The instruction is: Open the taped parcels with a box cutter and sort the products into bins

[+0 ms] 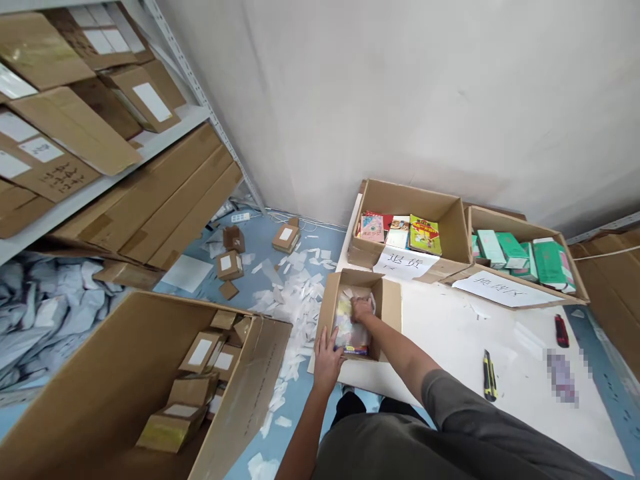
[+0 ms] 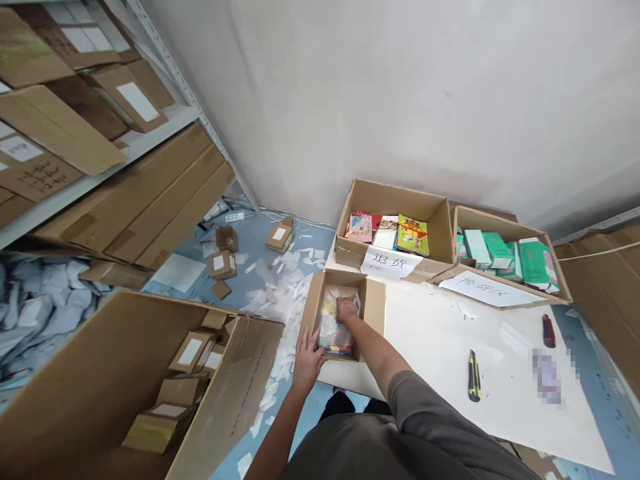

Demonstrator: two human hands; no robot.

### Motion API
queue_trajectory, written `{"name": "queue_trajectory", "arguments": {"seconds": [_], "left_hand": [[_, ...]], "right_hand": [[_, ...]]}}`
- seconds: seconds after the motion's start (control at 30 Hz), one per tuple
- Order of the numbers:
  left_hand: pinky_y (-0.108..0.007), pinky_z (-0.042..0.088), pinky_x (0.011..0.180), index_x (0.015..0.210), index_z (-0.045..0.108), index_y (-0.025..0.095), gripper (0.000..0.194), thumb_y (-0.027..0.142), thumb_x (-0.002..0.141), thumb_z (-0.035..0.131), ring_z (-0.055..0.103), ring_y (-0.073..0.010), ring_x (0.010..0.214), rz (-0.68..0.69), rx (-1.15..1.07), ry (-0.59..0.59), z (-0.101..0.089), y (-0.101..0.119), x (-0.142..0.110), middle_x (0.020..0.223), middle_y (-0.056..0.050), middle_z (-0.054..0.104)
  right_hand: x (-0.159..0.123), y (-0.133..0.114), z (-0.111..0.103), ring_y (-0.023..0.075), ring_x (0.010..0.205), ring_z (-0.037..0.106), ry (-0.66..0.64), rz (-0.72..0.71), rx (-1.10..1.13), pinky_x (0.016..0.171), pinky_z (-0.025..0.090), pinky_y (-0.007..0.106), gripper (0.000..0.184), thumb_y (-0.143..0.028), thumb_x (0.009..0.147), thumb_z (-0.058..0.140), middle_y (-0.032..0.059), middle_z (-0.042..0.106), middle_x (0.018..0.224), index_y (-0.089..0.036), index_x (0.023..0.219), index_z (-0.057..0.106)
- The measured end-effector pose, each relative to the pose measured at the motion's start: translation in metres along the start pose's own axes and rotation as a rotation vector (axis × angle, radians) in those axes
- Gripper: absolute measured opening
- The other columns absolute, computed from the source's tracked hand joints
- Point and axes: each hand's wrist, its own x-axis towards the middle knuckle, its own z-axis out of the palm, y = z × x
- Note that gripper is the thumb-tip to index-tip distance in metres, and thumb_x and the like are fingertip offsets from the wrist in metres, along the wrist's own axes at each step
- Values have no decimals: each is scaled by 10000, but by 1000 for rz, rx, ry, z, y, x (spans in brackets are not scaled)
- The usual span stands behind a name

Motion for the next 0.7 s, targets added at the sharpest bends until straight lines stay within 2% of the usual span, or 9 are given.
{"name": "queue_trajectory", "arguments": {"seconds": [0.1,0.17,0.23,0.3,0.4,0.47,0.53,0.63,0.7], "left_hand": [[-653,386,1176,909,747,253,129,220,799,807,237,-410,1567,-3,-7,12,2,-4,1,1568,-48,518],[-651,400,1170,903,754,254,125,210,796,799,266,-411,1558,3,-8,11,2,-6,2,1458,-60,618],[-641,412,1171,876,754,254,109,204,787,794,290,-411,1549,14,0,25,2,-8,2,1394,-63,658],[-623,421,1175,850,750,252,97,199,780,791,307,-414,1542,27,19,56,1,-11,1,1409,-64,648],[-607,440,1164,809,743,243,73,184,781,775,321,-424,1535,47,49,93,2,-14,0,1464,-74,609],[-601,457,1150,781,739,239,67,175,794,754,323,-425,1533,60,67,103,2,-16,1,1472,-84,604],[-594,464,1146,761,739,240,81,174,807,734,323,-420,1535,77,80,113,2,-20,1,1458,-92,614],[-597,460,1150,758,740,253,96,179,814,715,316,-405,1542,120,87,119,-1,-34,3,1459,-74,617],[-606,469,1135,746,735,254,93,182,803,717,321,-407,1539,153,87,108,-7,-48,5,1469,-60,613]], "right_hand": [[-6,-2,-23,377,1077,711,-79,-19,-38,1055,433,532,619,-92,545,880,184,774,1064,-137,1138,710],[-18,-4,-37,346,1033,733,-99,-52,-36,969,502,437,515,-110,584,857,140,790,1034,-182,1079,737],[-35,-5,-50,314,1033,738,-97,-92,-24,903,523,359,431,-151,615,856,84,798,1035,-241,1023,753],[-54,-3,-66,299,1032,736,-59,-156,-2,876,519,326,364,-188,640,857,44,800,1022,-278,979,758],[-82,14,-102,297,996,731,78,-242,90,853,506,317,296,-235,683,849,32,794,992,-275,961,757],[-101,39,-135,282,966,721,189,-244,204,841,499,307,259,-264,710,831,20,786,988,-264,956,751],[-122,75,-169,263,946,707,275,-224,346,836,498,296,219,-287,732,807,7,778,990,-249,938,744],[-163,148,-209,266,931,696,317,-184,537,826,516,303,239,-336,725,809,9,772,956,-212,918,742],[-190,200,-221,278,932,697,287,-149,623,820,533,318,305,-374,692,835,24,774,963,-192,921,750]]}}
